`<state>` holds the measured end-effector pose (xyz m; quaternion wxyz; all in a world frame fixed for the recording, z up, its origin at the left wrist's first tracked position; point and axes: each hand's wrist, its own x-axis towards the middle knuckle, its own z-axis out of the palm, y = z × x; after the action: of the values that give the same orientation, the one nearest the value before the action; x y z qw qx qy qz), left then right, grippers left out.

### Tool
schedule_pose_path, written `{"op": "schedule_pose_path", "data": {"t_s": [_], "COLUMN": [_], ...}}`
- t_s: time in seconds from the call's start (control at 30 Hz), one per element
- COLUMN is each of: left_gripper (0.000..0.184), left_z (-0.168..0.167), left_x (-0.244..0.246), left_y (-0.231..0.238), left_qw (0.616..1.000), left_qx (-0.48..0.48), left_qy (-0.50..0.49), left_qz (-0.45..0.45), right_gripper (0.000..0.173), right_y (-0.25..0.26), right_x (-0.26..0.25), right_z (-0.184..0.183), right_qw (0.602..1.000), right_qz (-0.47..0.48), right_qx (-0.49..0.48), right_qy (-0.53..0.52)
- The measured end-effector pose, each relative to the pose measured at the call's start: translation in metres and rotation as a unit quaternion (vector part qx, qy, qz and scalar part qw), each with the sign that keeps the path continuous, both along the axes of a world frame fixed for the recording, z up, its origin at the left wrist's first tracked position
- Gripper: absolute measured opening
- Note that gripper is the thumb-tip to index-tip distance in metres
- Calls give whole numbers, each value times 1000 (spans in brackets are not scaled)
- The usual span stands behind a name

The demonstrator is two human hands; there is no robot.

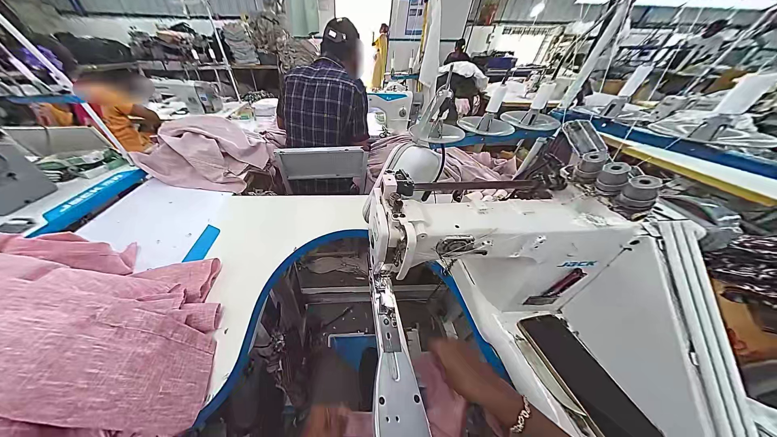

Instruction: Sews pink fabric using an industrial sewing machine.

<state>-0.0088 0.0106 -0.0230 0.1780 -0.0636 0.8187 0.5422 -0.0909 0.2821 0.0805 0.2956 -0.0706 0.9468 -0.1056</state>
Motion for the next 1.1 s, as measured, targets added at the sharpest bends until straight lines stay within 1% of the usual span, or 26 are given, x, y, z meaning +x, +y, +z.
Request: {"op": "schedule_pose_path", "data": {"t_s": [0.03, 0.07, 0.1, 0.13, 0.17, 0.2, 0.23, 0.27, 0.3, 0.33, 0.37, 0.4, 0.43, 0.47, 0.5, 0.53, 0.57, 0.6, 0.67, 0.73, 0.77, 0.8, 0.83, 0.93, 1.07, 1.1], "left_gripper": [25, 26, 29, 34, 41, 44, 37, 30, 29, 30, 35, 43, 51, 57, 60, 62, 65, 70, 78, 64, 54, 47, 43, 38, 34, 31], "left_z": [18, 45, 71, 92, 102, 105, 101, 95, 88, 84, 84, 86, 88, 87, 85, 85, 88, 92, 93, 84, 78, 75, 72, 69, 68, 68], "left_x": [-13, -27, -35, -35, -35, -38, -46, -58, -74, -90, -100, -100, -93, -83, -74, -70, -76, -83, -85, -79, -74, -70, -67, -66, -81, -85], "left_y": [7, 17, 26, 32, 38, 40, 40, 43, 48, 55, 66, 79, 88, 89, 89, 86, 86, 87, 88, 84, 81, 77, 75, 77, 79, 78], "left_qw": [995, 981, 962, 943, 931, 936, 956, 974, 970, 954, 946, 946, 955, 964, 969, 972, 971, 972, 971, 955, 944, 935, 927, 894, 881, 869], "left_qx": [76, 169, 257, 329, 363, 347, 279, 161, 40, -33, -74, -103, -117, -130, -144, -153, -162, -163, -146, -127, -128, -135, -149, -201, -197, -212], "left_qy": [57, 90, 87, 47, 13, 15, 71, 159, 239, 294, 312, 305, 271, 233, 203, 180, 173, 168, 187, 267, 304, 327, 344, 400, 430, 445], "left_qz": [24, 39, 26, -8, -47, -64, -48, -3, 35, 47, 46, 44, 35, 17, 2, -10, -15, -13, 5, 25, 20, 6, -10, -28, -36, -36], "right_gripper": [35, 40, 39, 31, 26, 19, 12, 11, 11, 10, 10, 14, 26, 37, 38, 36, 34, 34, 29, 23, 22, 20, 19, 19, 22, 27], "right_y": [-17, -33, -45, -51, -50, -44, -39, -35, -34, -36, -38, -35, -26, -18, -5, 5, 6, 2, -19, -33, -34, -33, -29, -22, -22, -22], "right_x": [8, 19, 35, 51, 59, 59, 57, 53, 50, 47, 45, 46, 46, 35, 17, 1, -10, -16, -8, -4, -2, -4, -7, -13, -17, -16], "right_z": [18, 31, 27, 16, 6, -1, -8, -12, -14, -14, -13, -6, 7, 24, 25, 19, 20, 24, 24, 13, 6, -2, -7, -15, -21, -20], "right_qw": [996, 981, 942, 886, 829, 795, 781, 776, 775, 777, 791, 830, 901, 961, 982, 985, 982, 972, 928, 868, 847, 829, 823, 819, 829, 832], "right_qz": [-24, -9, 43, 109, 167, 210, 232, 246, 253, 247, 219, 166, 86, -7, -72, -101, -103, -83, -18, 34, 48, 57, 63, 91, 131, 132], "right_qx": [-48, -93, -156, -194, -215, -220, -218, -216, -215, -217, -208, -176, -131, -81, -48, -33, -25, -28, -81, -149, -178, -205, -231, -270, -268, -261], "right_qy": [75, 169, 293, 408, 488, 525, 538, 539, 538, 537, 533, 503, 405, 266, 168, 135, 158, 216, 363, 473, 499, 516, 516, 497, 474, 471]}}
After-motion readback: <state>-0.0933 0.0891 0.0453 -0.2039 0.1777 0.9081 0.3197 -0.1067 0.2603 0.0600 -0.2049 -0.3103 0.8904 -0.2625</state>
